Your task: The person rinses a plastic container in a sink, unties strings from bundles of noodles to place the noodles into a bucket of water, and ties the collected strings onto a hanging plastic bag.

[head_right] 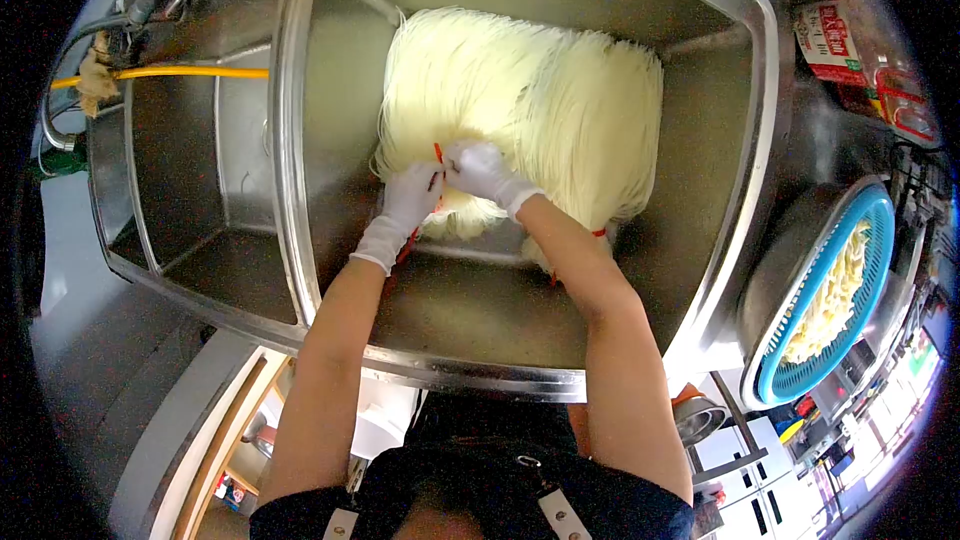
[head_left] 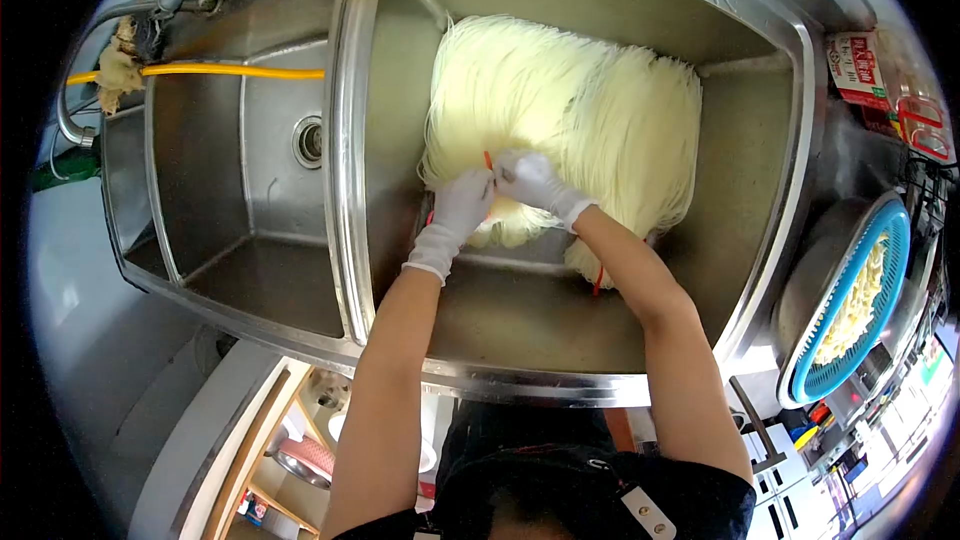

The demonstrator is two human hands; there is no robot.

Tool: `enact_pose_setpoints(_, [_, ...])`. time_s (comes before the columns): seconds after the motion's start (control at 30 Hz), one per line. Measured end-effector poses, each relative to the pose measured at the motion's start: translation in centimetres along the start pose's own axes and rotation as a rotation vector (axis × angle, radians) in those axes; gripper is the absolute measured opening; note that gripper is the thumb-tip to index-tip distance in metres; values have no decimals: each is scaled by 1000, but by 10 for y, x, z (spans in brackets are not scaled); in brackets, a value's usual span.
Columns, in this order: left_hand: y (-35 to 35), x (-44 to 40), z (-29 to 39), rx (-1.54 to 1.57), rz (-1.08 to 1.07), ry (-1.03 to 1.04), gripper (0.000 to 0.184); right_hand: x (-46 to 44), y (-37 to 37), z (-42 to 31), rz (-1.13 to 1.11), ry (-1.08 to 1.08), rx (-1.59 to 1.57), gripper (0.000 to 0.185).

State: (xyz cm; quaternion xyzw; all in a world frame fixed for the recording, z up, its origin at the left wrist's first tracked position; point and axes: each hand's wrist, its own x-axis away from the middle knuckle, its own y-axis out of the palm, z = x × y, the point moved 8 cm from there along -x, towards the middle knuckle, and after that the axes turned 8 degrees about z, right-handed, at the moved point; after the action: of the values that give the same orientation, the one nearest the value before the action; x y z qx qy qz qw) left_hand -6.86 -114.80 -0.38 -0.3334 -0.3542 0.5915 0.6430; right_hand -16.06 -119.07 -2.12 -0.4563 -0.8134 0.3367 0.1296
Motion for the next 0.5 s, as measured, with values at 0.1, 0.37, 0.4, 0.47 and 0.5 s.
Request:
enact_pose_setpoints(0.1, [2, -1, 0, -27, -31, -13, 10, 0, 1, 0, -6, -11, 17, 5])
enact_pose_setpoints(0.37, [7, -5, -1, -54, -34, -125, 9, -4, -1, -4, -13, -95, 43, 4])
enact_pose_setpoints(0.4, [9, -5, 0, -35, -39, -126, 9, -4, 0, 0, -63, -75, 28, 4])
enact_pose_setpoints(0.47, [9, -3, -2, -11, -50, -132, 9, -7, 4, 0, -159, -37, -15, 5])
enact_pose_setpoints(0.5, [9, -2, 0, -40, -58, -105, 9, -8, 2, -2, -165, -35, -16, 5])
